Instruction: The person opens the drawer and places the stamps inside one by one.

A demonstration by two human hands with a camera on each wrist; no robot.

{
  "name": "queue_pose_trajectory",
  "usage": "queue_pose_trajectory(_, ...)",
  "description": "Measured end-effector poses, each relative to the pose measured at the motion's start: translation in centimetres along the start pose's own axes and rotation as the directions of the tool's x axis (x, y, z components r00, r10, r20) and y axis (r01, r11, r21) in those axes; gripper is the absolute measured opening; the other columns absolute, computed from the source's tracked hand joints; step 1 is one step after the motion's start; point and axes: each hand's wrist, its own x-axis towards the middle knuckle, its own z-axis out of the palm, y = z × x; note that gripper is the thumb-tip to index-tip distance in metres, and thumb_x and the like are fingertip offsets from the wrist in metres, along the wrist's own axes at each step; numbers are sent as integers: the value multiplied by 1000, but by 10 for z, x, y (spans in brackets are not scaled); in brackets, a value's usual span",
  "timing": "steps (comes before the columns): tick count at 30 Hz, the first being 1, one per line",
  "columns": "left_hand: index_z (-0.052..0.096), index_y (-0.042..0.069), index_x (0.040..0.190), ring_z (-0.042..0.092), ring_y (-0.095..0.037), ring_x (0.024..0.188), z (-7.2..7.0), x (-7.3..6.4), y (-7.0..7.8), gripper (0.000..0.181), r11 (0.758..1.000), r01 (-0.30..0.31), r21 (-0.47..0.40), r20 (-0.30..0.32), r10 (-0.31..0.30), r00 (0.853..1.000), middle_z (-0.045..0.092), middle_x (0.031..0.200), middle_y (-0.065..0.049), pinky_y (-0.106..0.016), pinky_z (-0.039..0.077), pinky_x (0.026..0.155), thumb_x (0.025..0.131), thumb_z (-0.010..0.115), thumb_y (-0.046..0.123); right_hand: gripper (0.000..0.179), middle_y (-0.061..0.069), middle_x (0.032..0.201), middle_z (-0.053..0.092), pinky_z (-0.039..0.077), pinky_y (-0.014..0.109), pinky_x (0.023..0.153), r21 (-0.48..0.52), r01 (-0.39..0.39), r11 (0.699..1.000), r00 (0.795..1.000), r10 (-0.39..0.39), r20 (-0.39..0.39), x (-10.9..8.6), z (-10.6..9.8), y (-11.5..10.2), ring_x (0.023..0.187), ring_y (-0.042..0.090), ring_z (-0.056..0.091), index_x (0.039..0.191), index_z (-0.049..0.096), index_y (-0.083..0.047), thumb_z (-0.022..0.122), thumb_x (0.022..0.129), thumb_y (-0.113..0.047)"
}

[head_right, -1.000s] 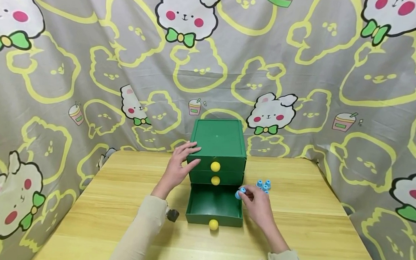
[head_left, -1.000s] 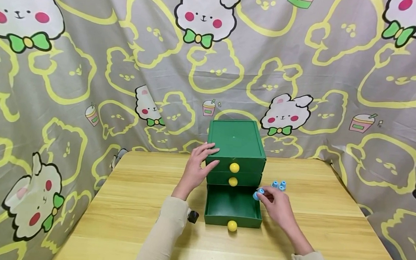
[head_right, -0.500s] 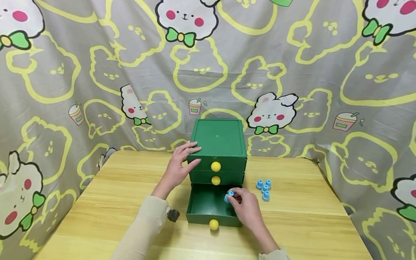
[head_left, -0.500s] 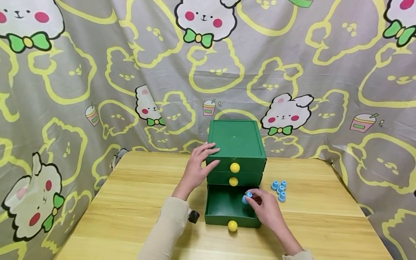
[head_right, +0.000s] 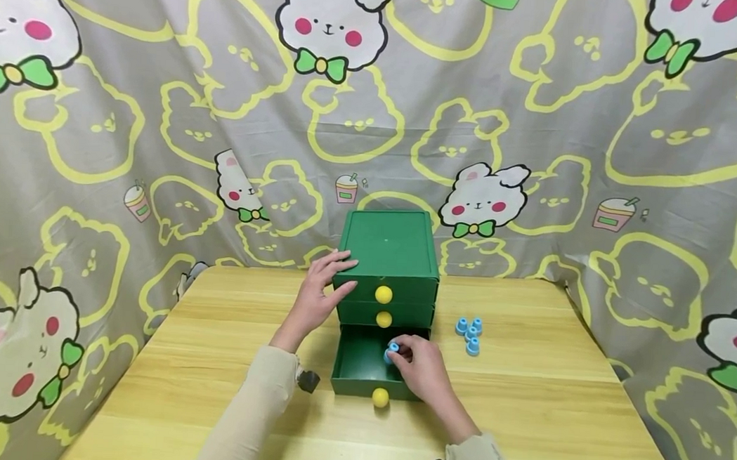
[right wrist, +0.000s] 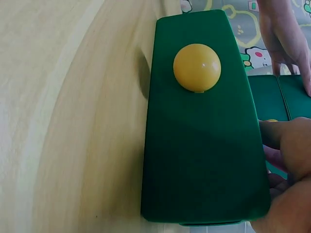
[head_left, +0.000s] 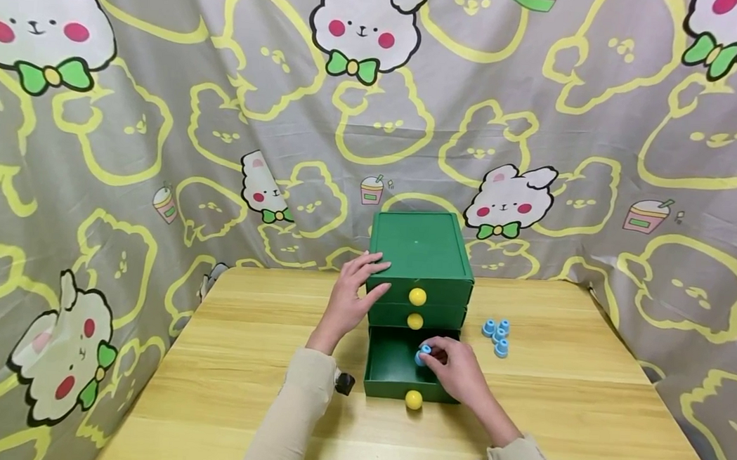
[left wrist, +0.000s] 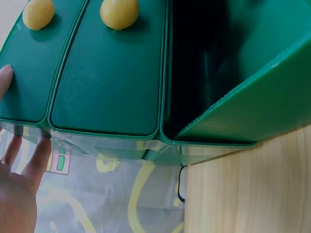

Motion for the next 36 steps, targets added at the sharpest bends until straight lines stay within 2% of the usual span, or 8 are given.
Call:
queue_pose_trajectory(7,65,27,140,31,-21,155,2,-1,0,40,1000,-2,-4,-6,2,1000,50,156,7,-57,33,121,101,69,33,6,-6,87,69,53,22,72,-22,7,1000,1000,-6,30,2,4,0,77,6,59,97,78,-16,80,92,-14)
queue_pose_trajectory(15,65,28,140,31,-20,155,3,0,-1,40,1000,-2,-4,-6,2,1000,49,156,8,-56,33,121,101,69,35,4,-7,86,72,54,23,72,-41,87,995,993,-83,88,9,5,5,78,6,61,96,78,-15,80,92,-15)
queue_pose_trajectory(18,65,28,140,31,-20,155,3,-1,-1,40,1000,2,-2,-5,-2,1000,50,156,9,-55,34,121,101,68,35,4,-8,87,72,53,23,72,-45,96,994,990,-90,108,12,6,5,78,6,62,96,79,-15,80,92,-15)
queue_pose_trajectory(27,64,29,141,30,-17,155,2,1,0,40,1000,12,-1,4,-12,1000,49,157,9,-55,33,122,102,68,36,6,-5,88,74,56,24,72,-21,93,995,987,-89,133,21,13,1,78,7,64,97,80,-11,80,91,-12)
queue_pose_trajectory(36,65,28,140,31,-18,154,2,1,0,40,1000,11,4,-2,-11,1000,50,156,9,-54,34,121,101,68,35,8,-6,89,74,57,27,73,-9,85,996,985,-83,149,28,22,-3,80,6,65,99,81,-13,80,91,-12)
